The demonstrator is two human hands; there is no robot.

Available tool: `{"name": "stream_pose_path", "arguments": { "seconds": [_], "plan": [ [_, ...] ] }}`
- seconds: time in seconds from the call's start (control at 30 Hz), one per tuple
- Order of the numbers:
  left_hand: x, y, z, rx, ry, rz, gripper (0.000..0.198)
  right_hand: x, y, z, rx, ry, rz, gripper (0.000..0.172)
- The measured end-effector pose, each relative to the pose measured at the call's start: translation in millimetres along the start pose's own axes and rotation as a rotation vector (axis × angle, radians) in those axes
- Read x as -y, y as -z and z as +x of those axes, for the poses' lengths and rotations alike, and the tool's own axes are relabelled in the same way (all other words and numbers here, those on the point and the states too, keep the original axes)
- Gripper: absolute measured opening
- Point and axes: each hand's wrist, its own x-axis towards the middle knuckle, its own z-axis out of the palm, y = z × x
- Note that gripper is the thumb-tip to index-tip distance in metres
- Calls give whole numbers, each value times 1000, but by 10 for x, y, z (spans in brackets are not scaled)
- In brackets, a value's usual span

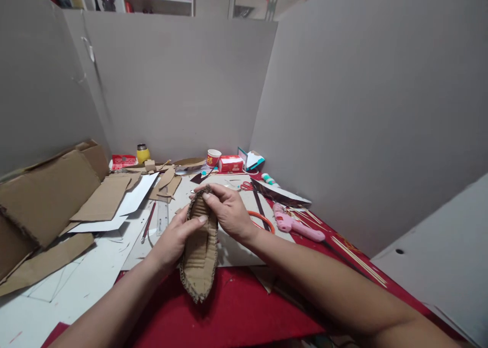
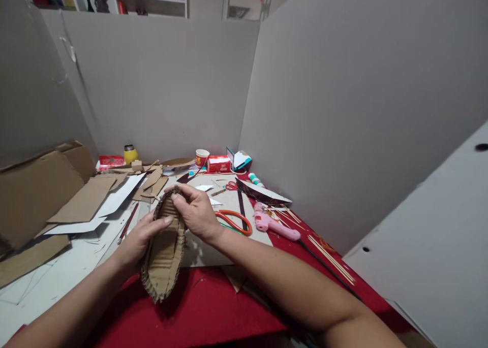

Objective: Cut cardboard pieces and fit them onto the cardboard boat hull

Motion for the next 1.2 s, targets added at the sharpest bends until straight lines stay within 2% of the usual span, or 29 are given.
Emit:
{"name": "stream_pose_path", "arguments": {
  "seconds": [0.27,0.47,0.6,0.87,0.97,1.07,1.2],
  "plan": [
    [-43,-19,-25,33,-40,-92,47,61,-16,-8,39,3,31,22],
    [-95,-33,-20,96,77,-340,55,74,-52,-70,103,1,49,26],
    [-53,-11,-13,-3,127,-303,54,92,-54,-113,126,40,-84,28],
    [35,69,14,-209,-131,-186,38,143,-74,-155,114,59,-107,26],
    [43,66,2,-289,-161,-65,33,121,-96,-157,72,105,-119,24],
    [56,63,9,-275,-165,-61,34,96,-108,-145,68,101,-115,24],
    [77,88,41,-189,-130,-224,38,89,-96,-142,96,82,-124,29]
  ]
}}
